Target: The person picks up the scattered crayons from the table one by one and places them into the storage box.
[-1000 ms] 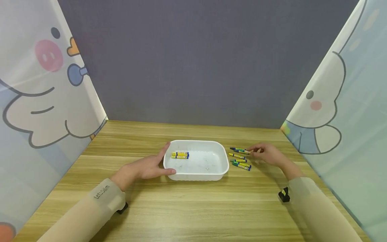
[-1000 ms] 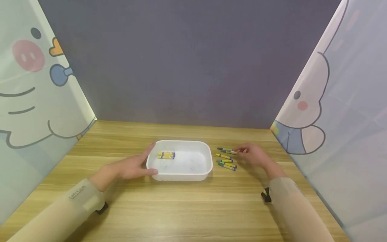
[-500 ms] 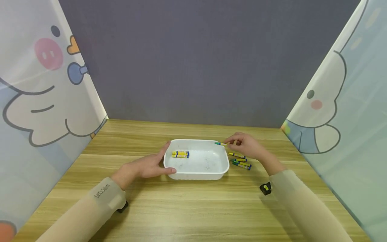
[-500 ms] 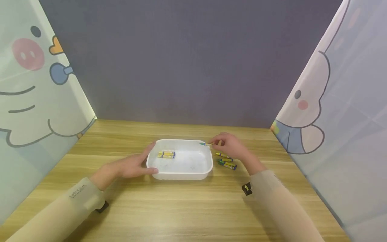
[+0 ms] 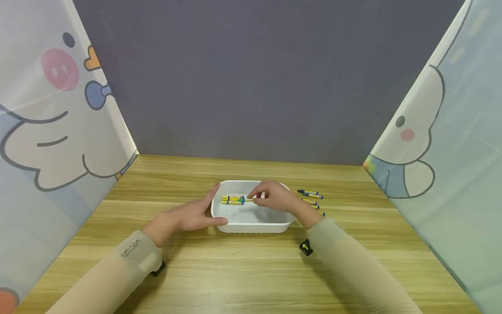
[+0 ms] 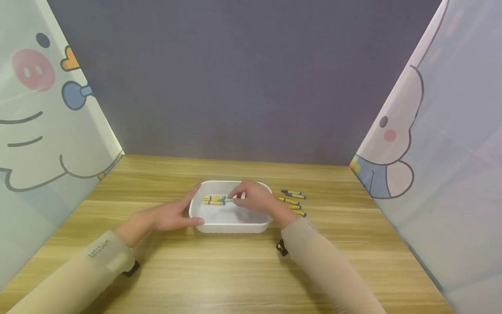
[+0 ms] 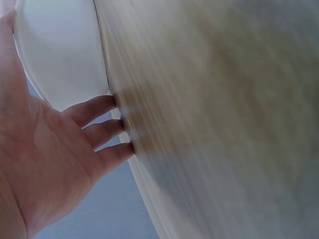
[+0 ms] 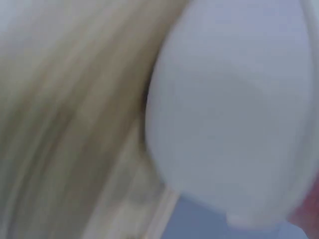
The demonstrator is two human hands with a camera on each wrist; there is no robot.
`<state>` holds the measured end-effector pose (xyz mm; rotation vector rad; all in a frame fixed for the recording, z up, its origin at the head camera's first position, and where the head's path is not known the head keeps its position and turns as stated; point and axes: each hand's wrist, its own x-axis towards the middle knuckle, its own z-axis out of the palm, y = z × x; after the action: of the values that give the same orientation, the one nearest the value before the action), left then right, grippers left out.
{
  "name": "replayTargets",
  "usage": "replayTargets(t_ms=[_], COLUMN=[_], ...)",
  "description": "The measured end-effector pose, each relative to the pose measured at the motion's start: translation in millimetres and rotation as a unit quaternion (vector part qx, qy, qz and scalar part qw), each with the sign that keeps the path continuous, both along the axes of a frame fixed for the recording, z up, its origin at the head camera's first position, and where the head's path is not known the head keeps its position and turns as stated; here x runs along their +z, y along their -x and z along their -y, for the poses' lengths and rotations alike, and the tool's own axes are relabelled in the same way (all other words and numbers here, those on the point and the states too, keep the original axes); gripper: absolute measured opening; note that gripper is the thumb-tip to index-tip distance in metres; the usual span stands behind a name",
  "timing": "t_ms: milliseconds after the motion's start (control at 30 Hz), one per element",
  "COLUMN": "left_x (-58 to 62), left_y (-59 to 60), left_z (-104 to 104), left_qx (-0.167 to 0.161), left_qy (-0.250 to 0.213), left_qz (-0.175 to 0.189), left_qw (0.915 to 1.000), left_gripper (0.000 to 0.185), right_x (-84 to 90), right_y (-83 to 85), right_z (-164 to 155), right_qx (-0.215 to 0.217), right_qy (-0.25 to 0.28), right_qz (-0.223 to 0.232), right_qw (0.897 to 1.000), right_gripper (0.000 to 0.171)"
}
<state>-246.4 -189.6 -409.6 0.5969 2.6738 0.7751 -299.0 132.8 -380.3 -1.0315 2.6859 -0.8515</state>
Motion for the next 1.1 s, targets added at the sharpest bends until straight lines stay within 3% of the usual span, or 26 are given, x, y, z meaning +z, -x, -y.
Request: replayTargets(t_ms=[367, 1100], left_x=[-0.4, -1.1], left_y=[-1.7, 1.5], left_z=[0, 3], left_qx=[-0.003, -0.006], left_qy=[0.001, 0.002], left_qz=[-0.003, -0.014], left_qw=[1.0, 0.9999], left_gripper=[0.125, 0.126], right_x=[-15.5, -28.6], right_y=[8.3, 11.6], right_z=[52, 64], right_qx=[0.019, 0.003], right_qy=[-0.027, -0.049], right_qz=[-0.023, -0.032], right_qw=[0.999, 0.998], right_gripper=[0.018, 0.019])
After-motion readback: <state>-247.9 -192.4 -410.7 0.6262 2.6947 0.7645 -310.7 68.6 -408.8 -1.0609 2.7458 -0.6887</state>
